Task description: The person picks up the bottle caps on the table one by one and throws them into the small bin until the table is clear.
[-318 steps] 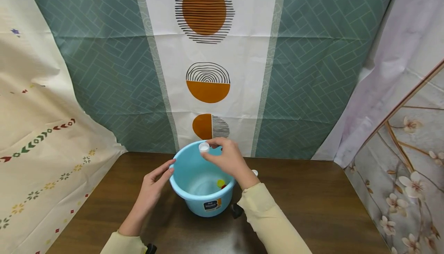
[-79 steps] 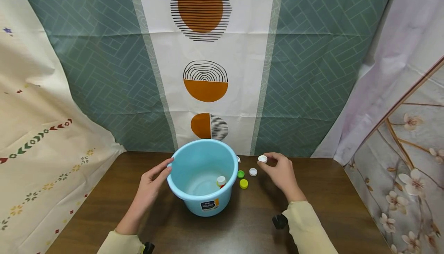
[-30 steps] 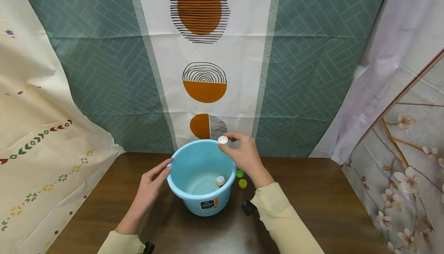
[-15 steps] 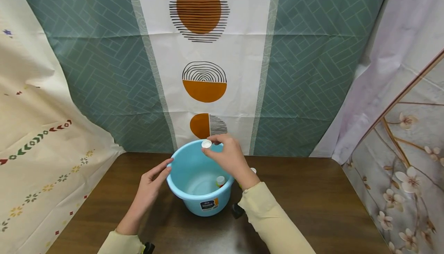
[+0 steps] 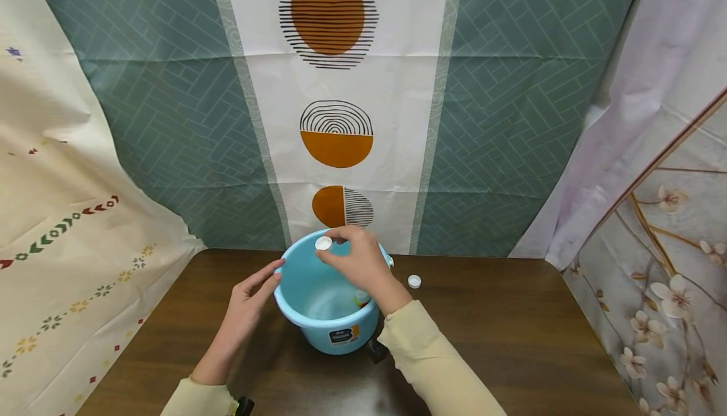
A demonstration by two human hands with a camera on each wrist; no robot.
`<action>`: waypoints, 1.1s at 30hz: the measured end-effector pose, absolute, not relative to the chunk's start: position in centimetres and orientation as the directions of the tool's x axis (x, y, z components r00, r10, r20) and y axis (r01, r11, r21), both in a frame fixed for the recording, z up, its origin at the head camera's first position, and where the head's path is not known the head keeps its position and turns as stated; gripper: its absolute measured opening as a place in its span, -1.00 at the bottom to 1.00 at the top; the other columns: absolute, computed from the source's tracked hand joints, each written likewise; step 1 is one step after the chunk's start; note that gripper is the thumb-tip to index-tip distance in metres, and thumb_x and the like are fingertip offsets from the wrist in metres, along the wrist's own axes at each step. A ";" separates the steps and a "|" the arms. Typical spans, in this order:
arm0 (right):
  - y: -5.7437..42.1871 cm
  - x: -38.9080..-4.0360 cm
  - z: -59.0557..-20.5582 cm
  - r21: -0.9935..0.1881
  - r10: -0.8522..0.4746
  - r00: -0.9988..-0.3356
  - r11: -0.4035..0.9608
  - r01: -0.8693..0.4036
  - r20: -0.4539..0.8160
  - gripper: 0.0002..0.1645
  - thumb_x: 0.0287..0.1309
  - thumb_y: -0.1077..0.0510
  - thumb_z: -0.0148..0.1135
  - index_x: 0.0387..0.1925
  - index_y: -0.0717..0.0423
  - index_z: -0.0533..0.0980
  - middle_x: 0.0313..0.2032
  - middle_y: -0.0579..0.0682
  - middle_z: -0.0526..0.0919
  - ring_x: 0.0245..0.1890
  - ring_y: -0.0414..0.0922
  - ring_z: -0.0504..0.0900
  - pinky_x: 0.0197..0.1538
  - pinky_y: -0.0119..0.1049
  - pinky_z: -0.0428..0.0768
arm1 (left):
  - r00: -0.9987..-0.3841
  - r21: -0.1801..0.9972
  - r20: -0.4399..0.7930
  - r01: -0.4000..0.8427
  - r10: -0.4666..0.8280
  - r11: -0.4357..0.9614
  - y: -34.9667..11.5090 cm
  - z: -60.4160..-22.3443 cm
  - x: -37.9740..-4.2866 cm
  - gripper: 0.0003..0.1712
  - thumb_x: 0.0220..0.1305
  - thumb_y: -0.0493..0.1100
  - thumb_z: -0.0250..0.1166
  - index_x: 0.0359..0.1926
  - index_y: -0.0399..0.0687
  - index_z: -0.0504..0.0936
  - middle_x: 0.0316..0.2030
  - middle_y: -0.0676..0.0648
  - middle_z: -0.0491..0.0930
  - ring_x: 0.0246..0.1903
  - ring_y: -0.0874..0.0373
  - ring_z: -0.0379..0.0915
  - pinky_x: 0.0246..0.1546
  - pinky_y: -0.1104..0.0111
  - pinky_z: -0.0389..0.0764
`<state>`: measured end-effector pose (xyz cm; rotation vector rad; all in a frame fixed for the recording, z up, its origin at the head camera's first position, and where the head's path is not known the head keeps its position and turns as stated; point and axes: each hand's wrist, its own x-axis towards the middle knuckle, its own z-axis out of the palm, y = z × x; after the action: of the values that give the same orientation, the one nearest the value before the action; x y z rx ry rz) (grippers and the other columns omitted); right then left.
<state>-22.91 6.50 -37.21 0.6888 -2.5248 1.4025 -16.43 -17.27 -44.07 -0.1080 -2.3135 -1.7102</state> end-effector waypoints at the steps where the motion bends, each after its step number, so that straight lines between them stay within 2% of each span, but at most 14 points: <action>1: 6.4 -22.9 -37.3 -0.757 -0.316 -0.878 0.452 -0.473 0.360 -0.58 -0.05 -0.22 0.37 -0.11 -0.28 0.59 -0.15 -0.34 0.57 -0.11 -0.22 0.50 -0.10 -0.21 0.55 | -0.963 0.928 0.253 0.215 -0.094 0.303 -17.2 -44.1 -16.4 -0.60 0.26 0.15 0.18 0.12 0.38 0.53 0.14 0.15 0.50 0.18 0.22 0.36 0.16 0.12 0.40; 10: 6.0 -22.7 -37.6 -0.755 -0.355 -0.878 0.464 -0.464 0.321 -0.54 -0.04 -0.29 0.32 -0.08 -0.28 0.58 -0.12 -0.34 0.58 -0.06 -0.16 0.51 -0.04 -0.11 0.54 | -0.960 0.931 0.255 0.211 -0.115 0.299 -17.2 -44.1 -16.6 -0.60 0.23 0.17 0.20 0.10 0.38 0.55 0.12 0.16 0.51 0.17 0.22 0.38 0.14 0.06 0.42; 20: 5.7 -22.8 -37.9 -0.740 -0.364 -0.878 0.486 -0.464 0.311 -0.58 -0.03 -0.30 0.31 -0.11 -0.33 0.57 -0.15 -0.40 0.57 -0.06 -0.20 0.51 -0.04 -0.23 0.52 | -0.962 0.931 0.250 0.208 -0.110 0.300 -17.1 -44.0 -16.6 -0.60 0.24 0.17 0.19 0.11 0.39 0.53 0.14 0.14 0.50 0.18 0.19 0.37 0.14 0.04 0.42; 28: 5.7 -22.8 -38.0 -0.747 -0.375 -0.877 0.480 -0.460 0.299 -0.56 -0.03 -0.30 0.30 -0.10 -0.31 0.57 -0.14 -0.37 0.58 0.00 -0.06 0.53 -0.02 -0.16 0.53 | -0.963 0.926 0.253 0.215 -0.090 0.311 -17.2 -44.1 -16.5 -0.58 0.27 0.17 0.16 0.14 0.35 0.51 0.17 0.10 0.48 0.21 0.13 0.34 0.16 0.01 0.40; 33: 5.6 -22.9 -38.0 -0.734 -0.378 -0.876 0.495 -0.464 0.298 -0.54 -0.03 -0.31 0.30 -0.07 -0.30 0.57 -0.10 -0.35 0.59 0.01 -0.13 0.53 0.02 -0.14 0.52 | -0.962 0.926 0.255 0.216 -0.093 0.310 -17.2 -44.1 -16.5 -0.58 0.27 0.17 0.16 0.14 0.35 0.51 0.17 0.10 0.48 0.21 0.13 0.34 0.15 0.02 0.41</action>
<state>-22.90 5.64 -38.01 0.7433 -2.6313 1.3382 -16.47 -17.24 -44.11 -0.1119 -2.3183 -1.7016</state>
